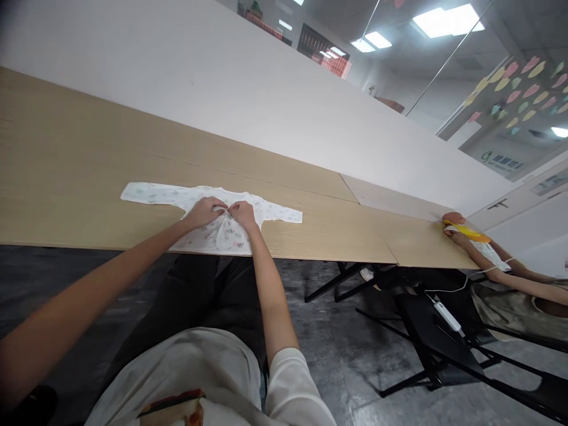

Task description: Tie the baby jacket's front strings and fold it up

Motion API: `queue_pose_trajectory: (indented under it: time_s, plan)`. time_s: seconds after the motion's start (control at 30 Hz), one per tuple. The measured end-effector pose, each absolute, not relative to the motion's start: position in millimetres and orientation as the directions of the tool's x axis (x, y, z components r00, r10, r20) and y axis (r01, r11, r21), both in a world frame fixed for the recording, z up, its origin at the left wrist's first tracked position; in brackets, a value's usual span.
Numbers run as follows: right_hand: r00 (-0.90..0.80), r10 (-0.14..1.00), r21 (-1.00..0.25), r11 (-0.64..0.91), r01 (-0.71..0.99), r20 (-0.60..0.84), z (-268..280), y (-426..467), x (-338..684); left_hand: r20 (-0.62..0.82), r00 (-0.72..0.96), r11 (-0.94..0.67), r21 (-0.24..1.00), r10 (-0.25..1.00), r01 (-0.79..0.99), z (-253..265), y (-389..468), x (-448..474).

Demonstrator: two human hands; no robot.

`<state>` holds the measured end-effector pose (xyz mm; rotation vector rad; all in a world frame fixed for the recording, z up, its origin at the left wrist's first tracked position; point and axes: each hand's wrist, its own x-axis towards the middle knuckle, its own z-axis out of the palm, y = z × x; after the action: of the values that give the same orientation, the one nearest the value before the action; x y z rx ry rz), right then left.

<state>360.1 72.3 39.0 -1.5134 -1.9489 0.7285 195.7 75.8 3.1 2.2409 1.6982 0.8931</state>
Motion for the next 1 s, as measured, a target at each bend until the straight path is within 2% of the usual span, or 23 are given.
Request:
queue_pose_trajectory:
  time_s: [0.17,0.33,0.53,0.8,1.0]
  plan:
    - [-0.267,0.960,-0.670,0.252,0.698,0.083,46.0,47.8,358.3,0.299,0.254,-0.370,0.447,0.920,0.814,8.8,51.9,186.3]
    - [-0.235,0.970,-0.691,0.212,0.691,0.062,43.6,37.7,360.9,0.227,0.346,-0.412,0.557,0.911,0.721,16.1,38.2,193.0]
    - [-0.256,0.965,-0.812,0.106,0.574,-0.055,45.2,38.9,376.2,0.194,0.334,-0.382,0.589,0.922,0.712,19.7,33.5,199.3]
    - [-0.229,0.970,-0.898,0.033,0.439,-0.076,49.6,30.4,375.9,0.128,0.276,-0.265,0.795,0.953,0.545,21.5,35.9,197.2]
    - [-0.240,0.963,-0.958,-0.054,0.282,-0.125,49.7,28.8,374.9,0.075,0.240,-0.199,0.810,0.968,0.551,25.3,35.9,193.2]
